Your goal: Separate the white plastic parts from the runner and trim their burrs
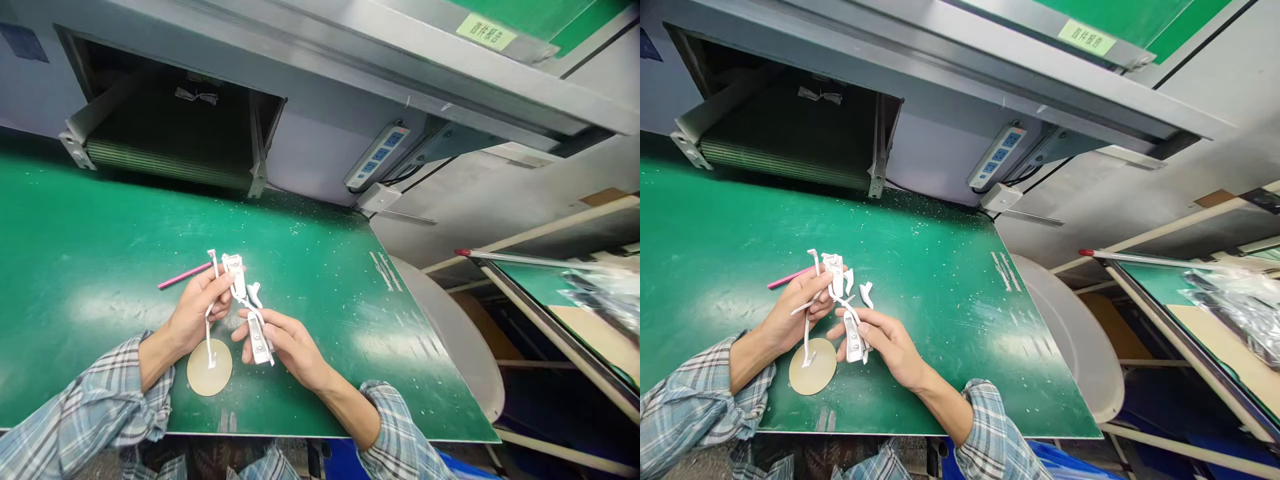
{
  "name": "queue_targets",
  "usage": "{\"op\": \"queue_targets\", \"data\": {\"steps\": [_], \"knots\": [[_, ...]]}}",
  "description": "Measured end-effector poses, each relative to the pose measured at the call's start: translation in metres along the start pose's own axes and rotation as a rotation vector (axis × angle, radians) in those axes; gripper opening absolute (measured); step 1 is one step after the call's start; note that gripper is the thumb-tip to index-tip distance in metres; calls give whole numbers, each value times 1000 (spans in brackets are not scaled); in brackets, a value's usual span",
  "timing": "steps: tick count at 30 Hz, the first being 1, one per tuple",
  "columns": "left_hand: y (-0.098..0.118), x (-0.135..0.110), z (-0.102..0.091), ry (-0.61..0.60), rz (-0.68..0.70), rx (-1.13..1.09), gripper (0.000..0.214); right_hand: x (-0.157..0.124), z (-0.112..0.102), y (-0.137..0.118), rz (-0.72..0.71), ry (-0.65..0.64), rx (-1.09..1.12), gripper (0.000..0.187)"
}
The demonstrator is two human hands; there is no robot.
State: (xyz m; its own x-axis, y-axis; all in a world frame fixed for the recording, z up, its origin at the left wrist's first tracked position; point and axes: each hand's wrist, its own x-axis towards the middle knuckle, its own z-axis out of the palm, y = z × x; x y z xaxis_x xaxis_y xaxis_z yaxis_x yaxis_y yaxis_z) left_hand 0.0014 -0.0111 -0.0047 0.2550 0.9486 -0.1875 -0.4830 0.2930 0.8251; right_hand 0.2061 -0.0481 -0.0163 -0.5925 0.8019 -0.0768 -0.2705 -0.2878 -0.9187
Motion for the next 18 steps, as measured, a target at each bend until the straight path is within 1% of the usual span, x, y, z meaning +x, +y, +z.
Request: {"op": "queue_targets", "data": {"steps": [3, 5, 9, 14, 16, 18], "knots": [[0, 0, 0, -4, -5, -1, 40, 0, 1, 1, 1, -27, 67, 41], [-1, 1, 0, -4, -8, -7, 36, 1, 2, 1, 16, -42, 108, 39], [-2, 1, -2, -9, -11, -1, 36, 3, 3, 1, 56, -51, 180, 37], [-3, 1, -3, -3, -16, 24, 42, 3, 3, 1, 73, -62, 254, 37], [-3, 1, -3, 17, -15, 62, 43, 4, 2, 4, 58, -50, 250, 37], [-3, 1, -3, 47, -5, 102, 44, 5, 2, 9, 7, -12, 203, 38]]}}
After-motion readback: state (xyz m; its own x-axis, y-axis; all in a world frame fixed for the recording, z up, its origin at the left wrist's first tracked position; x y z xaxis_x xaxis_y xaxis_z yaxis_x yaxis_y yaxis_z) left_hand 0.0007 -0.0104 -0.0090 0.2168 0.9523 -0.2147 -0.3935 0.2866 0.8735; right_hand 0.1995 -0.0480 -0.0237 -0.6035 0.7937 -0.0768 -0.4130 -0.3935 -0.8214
